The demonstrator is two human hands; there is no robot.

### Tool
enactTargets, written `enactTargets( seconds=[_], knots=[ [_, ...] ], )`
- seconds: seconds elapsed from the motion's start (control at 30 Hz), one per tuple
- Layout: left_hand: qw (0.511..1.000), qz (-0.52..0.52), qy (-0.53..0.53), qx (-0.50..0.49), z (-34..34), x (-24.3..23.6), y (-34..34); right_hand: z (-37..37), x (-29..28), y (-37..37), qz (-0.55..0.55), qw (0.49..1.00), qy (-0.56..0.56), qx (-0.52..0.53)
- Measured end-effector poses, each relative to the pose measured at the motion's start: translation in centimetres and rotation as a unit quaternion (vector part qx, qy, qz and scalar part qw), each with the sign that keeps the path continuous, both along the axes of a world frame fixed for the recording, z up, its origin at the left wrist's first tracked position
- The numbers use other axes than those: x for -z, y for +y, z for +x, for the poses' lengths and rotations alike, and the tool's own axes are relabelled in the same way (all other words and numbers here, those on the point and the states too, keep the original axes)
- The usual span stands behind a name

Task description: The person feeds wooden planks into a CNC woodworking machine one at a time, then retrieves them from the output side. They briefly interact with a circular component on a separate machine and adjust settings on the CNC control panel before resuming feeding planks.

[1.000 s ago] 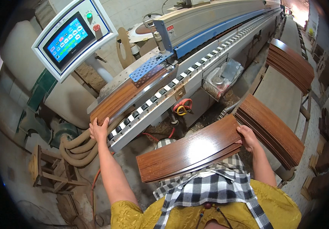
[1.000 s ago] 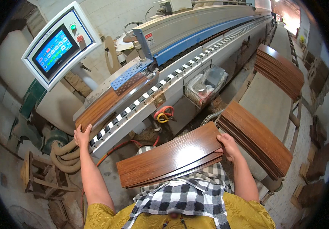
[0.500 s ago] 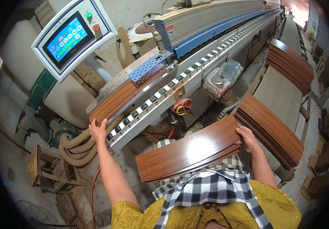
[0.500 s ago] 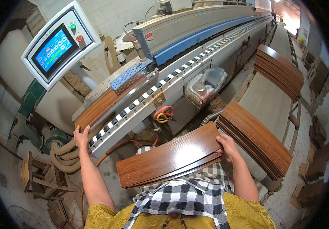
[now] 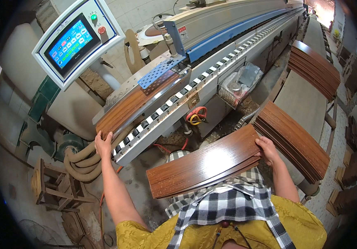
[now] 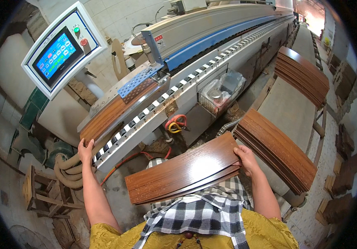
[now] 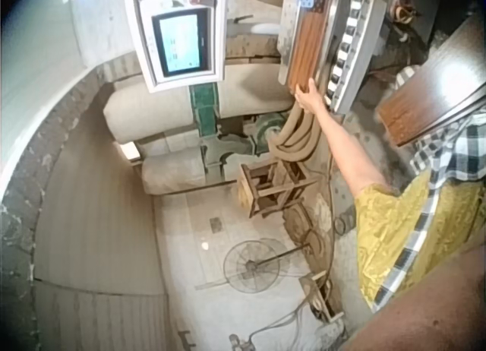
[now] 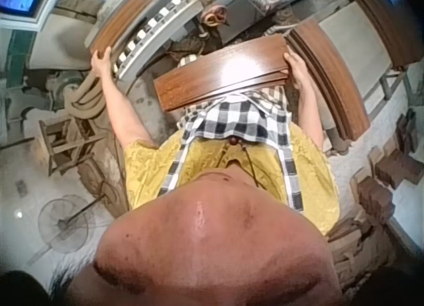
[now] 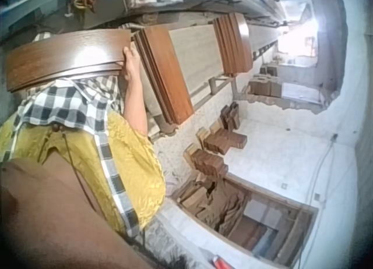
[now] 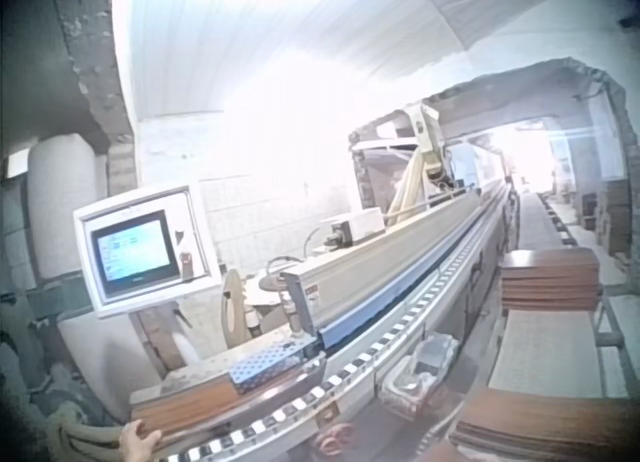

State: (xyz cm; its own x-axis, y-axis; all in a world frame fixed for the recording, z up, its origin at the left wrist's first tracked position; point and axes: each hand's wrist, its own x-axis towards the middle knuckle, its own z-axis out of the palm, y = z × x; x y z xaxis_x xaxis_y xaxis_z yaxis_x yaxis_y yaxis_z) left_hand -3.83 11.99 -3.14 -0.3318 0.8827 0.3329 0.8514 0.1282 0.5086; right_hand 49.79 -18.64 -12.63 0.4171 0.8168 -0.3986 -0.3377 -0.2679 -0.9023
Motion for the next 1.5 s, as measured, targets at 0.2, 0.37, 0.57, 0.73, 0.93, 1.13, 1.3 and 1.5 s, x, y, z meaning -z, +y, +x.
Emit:
enactTargets(
  seconds=[0.2, 0.37, 0.57, 0.73, 0.93, 1.13, 1.3, 1.5],
  knots=[
    [0.999, 0.038, 0.015, 0.025, -1.4, 0.5, 0.1, -0.1, -0.1, 0.0, 0.006, 1.0, 0.0, 0.002],
    [0.998, 0.052, -0.001, 0.042, -1.6, 0.6, 0.3, -0.2, -0.3, 0.0, 0.01, 1.0, 0.007, 0.005],
    [0.997, 0.055, -0.014, 0.045, -2.4, 1.2, 1.0, -0.3, -0.5, 0.0, 0.013, 1.0, 0.01, 0.003],
    [0.999, 0.043, 0.004, 0.033, -0.8, 0.3, 0.6, -0.4, -0.7, 0.0, 0.008, 1.0, 0.001, 0.005],
    [0.999, 0.028, 0.031, 0.019, 1.7, 0.0, 1.1, -0.7, -1.2, -0.1, 0.012, 1.0, 0.005, 0.001],
    [0.998, 0.007, 0.054, 0.016, 7.6, -1.2, 1.2, -0.5, -0.5, -0.3, 0.023, 1.0, -0.006, -0.001],
    [0.991, 0.006, 0.041, 0.126, 9.2, -0.5, 2.3, -0.4, -0.6, -0.9, 0.07, 0.997, 0.013, -0.012],
    [0.947, 0.103, -0.192, 0.235, 8.1, 1.3, 3.1, 0.3, 0.1, -1.7, 0.176, 0.98, 0.085, -0.021]
  ],
)
